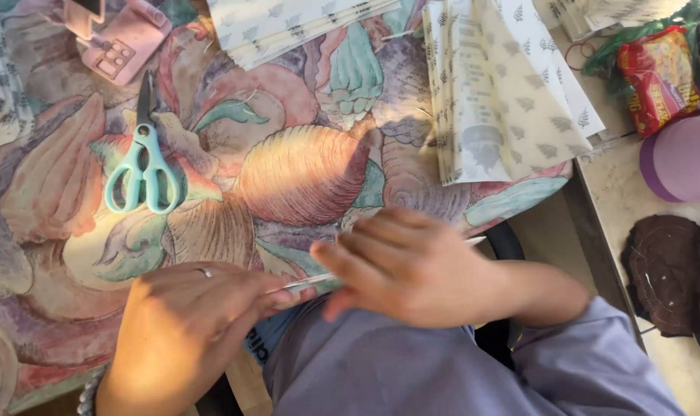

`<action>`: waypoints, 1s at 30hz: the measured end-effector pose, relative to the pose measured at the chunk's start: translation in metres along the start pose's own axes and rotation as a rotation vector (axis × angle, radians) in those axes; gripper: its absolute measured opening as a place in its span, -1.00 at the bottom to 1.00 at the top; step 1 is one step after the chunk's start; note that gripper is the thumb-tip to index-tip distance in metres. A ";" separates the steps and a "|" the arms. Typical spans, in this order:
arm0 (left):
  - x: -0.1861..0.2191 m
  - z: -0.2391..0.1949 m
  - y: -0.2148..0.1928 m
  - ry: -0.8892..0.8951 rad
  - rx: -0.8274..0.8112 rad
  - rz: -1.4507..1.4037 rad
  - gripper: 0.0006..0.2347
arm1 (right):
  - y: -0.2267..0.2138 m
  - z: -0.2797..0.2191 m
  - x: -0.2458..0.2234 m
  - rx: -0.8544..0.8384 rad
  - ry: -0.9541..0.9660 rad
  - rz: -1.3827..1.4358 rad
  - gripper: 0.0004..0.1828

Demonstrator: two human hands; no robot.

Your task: Folding printed paper sheets into specific shapes on a table

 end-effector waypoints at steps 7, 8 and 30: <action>-0.012 0.006 -0.004 -0.001 -0.107 0.090 -0.86 | -0.004 -0.051 0.033 -0.083 0.207 0.147 -0.63; -0.017 0.004 -0.017 -0.115 -0.056 0.162 -0.94 | -0.015 -0.073 0.050 -0.155 0.256 0.062 -0.82; -0.105 0.227 0.356 -0.960 -0.024 -0.191 -0.05 | 0.015 -0.132 0.191 0.055 1.115 -0.228 -0.47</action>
Point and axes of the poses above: each hand's wrist, its own z-axis towards the middle knuckle, its own y-axis out of the palm, x = y × z, the point moved 2 cm from there along z, towards the middle knuckle, and after that the axes turned 15 degrees about x, right-handed, at the moved point
